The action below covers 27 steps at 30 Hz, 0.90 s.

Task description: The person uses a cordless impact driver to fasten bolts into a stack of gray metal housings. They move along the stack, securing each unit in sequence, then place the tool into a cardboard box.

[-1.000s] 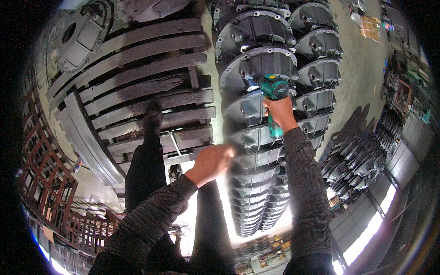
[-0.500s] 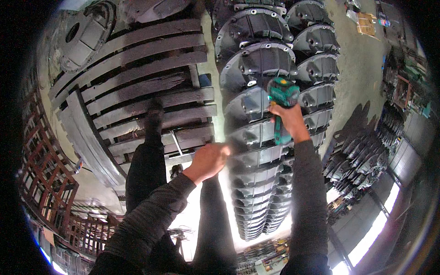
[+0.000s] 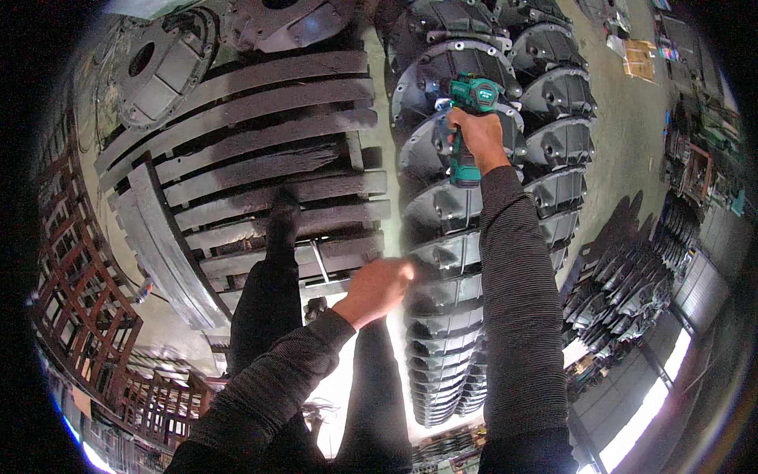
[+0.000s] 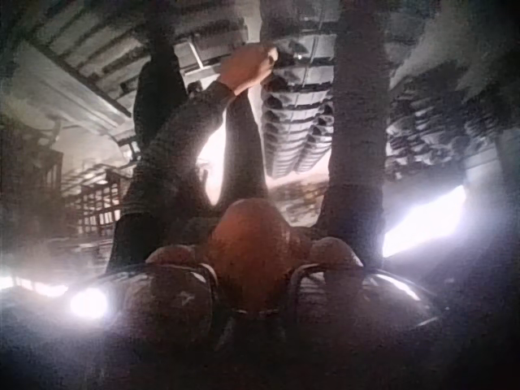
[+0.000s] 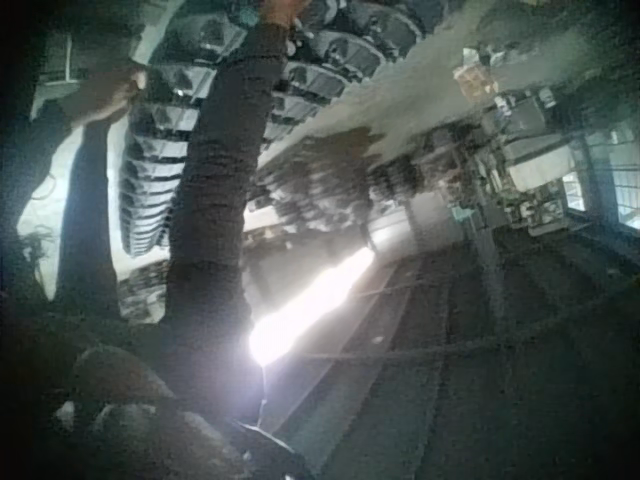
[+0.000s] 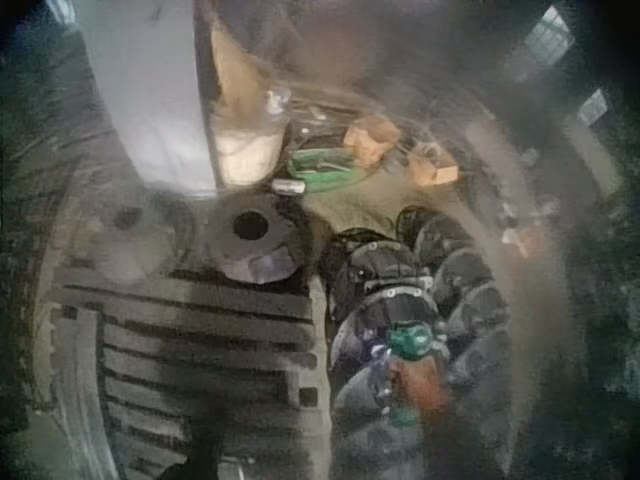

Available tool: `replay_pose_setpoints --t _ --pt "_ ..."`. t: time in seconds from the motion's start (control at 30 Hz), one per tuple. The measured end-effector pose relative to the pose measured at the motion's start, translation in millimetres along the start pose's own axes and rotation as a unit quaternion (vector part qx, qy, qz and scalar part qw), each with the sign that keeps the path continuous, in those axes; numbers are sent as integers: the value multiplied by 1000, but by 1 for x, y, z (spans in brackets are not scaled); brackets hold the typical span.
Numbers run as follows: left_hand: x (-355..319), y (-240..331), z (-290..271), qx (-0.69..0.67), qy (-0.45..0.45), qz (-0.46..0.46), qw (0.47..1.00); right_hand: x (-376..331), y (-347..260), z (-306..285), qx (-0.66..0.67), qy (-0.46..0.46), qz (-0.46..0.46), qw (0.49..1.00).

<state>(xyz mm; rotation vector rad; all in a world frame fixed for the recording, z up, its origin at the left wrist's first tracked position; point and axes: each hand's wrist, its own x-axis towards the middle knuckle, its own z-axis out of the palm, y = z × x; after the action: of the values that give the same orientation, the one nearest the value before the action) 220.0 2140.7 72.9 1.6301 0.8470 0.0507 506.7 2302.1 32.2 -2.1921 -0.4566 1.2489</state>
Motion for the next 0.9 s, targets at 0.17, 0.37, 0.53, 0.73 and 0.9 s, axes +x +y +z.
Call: replay_pose_setpoints --t 0.17,0.37,0.53,0.73,0.9 --pt "16 7 -24 -37 -29 -53 997 17 -9 11 -10 12 35 999" --pt "29 7 -37 -57 -34 -68 995 24 -17 7 -50 -9 43 998" --pt "39 5 -49 -71 -30 -83 994 23 -19 9 -62 21 59 996" --pt "50 4 -62 -98 33 -47 994 30 -16 4 -18 -4 67 998" --pt "60 3 -71 -105 -11 -73 992 37 -19 -5 -50 -23 98 994"
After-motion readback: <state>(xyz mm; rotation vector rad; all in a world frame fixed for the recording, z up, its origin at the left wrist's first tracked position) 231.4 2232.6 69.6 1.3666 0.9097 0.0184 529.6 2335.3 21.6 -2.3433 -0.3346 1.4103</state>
